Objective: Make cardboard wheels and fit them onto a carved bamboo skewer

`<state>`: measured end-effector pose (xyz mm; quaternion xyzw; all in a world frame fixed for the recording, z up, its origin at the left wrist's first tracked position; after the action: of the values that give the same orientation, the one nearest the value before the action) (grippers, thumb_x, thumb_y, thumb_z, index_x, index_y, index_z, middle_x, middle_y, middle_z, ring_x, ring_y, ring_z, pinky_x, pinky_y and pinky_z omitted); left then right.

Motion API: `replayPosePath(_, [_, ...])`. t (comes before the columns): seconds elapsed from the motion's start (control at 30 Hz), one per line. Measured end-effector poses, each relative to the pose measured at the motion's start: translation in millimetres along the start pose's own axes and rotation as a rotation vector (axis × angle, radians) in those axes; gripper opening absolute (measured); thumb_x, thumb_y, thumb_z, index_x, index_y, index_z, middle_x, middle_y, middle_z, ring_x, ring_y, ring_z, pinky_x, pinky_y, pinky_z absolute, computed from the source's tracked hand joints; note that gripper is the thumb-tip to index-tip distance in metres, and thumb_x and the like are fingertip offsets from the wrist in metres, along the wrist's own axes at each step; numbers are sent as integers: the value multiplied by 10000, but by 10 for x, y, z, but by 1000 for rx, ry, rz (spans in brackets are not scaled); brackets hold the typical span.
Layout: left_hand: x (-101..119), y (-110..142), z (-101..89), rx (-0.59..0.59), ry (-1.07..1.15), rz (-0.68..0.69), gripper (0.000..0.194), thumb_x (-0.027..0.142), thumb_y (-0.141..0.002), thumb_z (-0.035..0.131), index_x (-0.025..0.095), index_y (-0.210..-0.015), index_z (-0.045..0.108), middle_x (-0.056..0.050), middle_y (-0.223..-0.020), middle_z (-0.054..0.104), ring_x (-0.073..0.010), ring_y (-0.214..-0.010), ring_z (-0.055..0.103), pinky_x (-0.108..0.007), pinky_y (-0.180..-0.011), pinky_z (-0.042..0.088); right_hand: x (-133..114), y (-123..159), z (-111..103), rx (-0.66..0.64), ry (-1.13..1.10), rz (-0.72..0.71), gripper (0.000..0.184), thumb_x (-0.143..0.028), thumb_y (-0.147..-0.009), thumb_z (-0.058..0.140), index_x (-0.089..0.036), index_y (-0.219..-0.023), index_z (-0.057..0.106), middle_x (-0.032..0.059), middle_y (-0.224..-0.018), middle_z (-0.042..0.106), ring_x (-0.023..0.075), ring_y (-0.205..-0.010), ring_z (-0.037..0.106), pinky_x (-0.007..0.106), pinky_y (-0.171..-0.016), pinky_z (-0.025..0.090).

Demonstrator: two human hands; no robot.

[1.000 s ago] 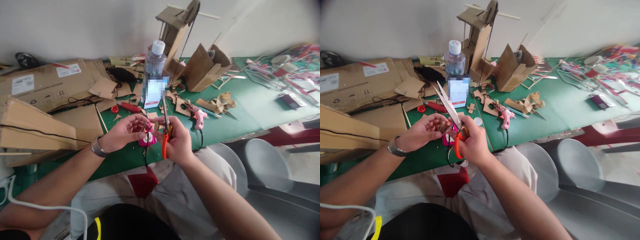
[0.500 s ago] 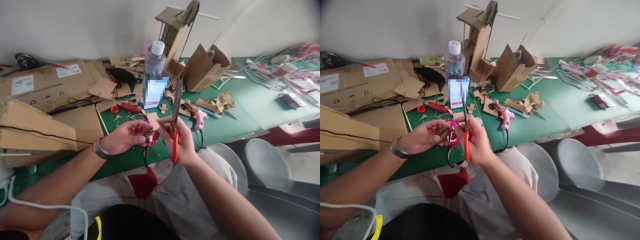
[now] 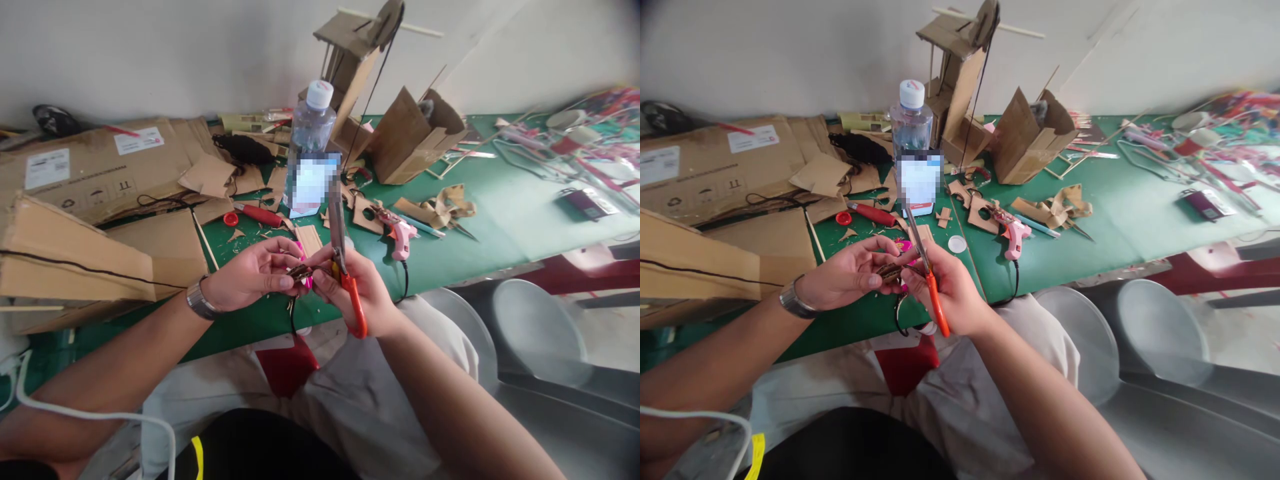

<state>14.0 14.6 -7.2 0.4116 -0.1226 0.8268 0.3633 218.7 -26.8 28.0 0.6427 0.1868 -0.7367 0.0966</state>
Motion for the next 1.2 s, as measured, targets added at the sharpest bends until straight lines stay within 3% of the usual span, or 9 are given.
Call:
replayPosePath(0.07, [-6, -4, 13, 75, -30, 60, 289, 242, -763, 958, 184, -943, 740, -23, -935, 755, -163, -882, 760, -306, -823, 658, 16, 8, -1, 41, 30, -6, 105, -292, -1048, 686, -206, -1090, 643, -45, -763, 564, 83, -588, 506, 229, -524, 409])
replayPosePath(0.17, [-17, -8, 30, 141, -63, 96, 300, 283, -747, 973, 161, -865, 725, -31, -917, 755, -169, -889, 753, -334, -860, 658, 29, 11, 1, 77, 63, -26, 109, -294, -1048, 685, -207, -1089, 633, -46, -759, 554, 89, -587, 501, 237, -522, 403])
replayPosePath(0.33, [-24, -13, 32, 141, -30, 83, 313, 272, -733, 982, 170, -910, 745, -46, -956, 795, -166, -897, 768, -307, -854, 650, 34, 10, -14, 48, 84, -11, 113, -316, -1068, 643, -219, -1109, 604, -50, -746, 539, 98, -585, 495, 241, -523, 394])
replayPosePath(0.53, [-38, -7, 71, 209, 15, 113, 229, 246, -778, 951, 164, -878, 762, -61, -982, 819, -183, -948, 792, -291, -868, 653, 29, 20, -35, 36, 332, -44, 132, -309, -1034, 685, -220, -1128, 661, 12, -905, 650, 146, -772, 598, 271, -690, 508])
replayPosePath(0.7, [-89, -13, 140, 293, 89, 105, 233, 287, -810, 931, 169, -965, 803, -42, -976, 815, -140, -854, 789, -227, -805, 658, 109, 16, -6, 87, 418, 16, 154, -303, -1003, 705, -232, -1125, 644, 27, -935, 716, 182, -809, 691, 289, -717, 529])
replayPosePath(0.8, [-112, -20, 155, 281, 154, 94, 257, 296, -832, 914, 166, -1030, 814, -39, -975, 811, -127, -825, 784, -216, -806, 657, 126, -11, 26, 128, 537, 56, 126, -281, -989, 681, -232, -1096, 636, 42, -928, 736, 198, -808, 711, 294, -717, 529])
replayPosePath(1.0, [-88, 2, 144, 275, 17, 140, 305, 321, -845, 900, 163, -1093, 817, -64, -1005, 808, -142, -849, 767, -218, -796, 634, 50, -64, 62, 125, 693, 112, 149, -274, -940, 675, -229, -1078, 644, -2, -753, 671, 163, -633, 591, 263, -599, 442])
replayPosePath(1.1, [-76, 5, 145, 302, -85, 157, 275, 268, -809, 924, 162, -1038, 814, -55, -966, 805, -151, -808, 752, -240, -768, 625, 7, -71, 72, 94, 713, 108, 193, -291, -952, 674, -214, -1127, 652, -7, -749, 677, 146, -611, 547, 259, -591, 415])
replayPosePath(1.2, [-73, -4, 153, 296, -48, 149, 244, 244, -783, 938, 154, -967, 807, -39, -901, 792, -145, -741, 735, -250, -717, 626, -22, -71, 79, 69, 739, 96, 216, -312, -971, 665, -208, -1160, 658, -22, -717, 651, 135, -595, 504, 253, -589, 400])
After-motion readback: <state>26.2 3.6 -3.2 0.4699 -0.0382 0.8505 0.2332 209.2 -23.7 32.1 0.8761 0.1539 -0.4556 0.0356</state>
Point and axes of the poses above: each hand's wrist, its own y-axis away from the middle knuckle, its own z-axis out of the palm, x = y × z, the point moved 1 cm from there along -y, towards the middle knuckle
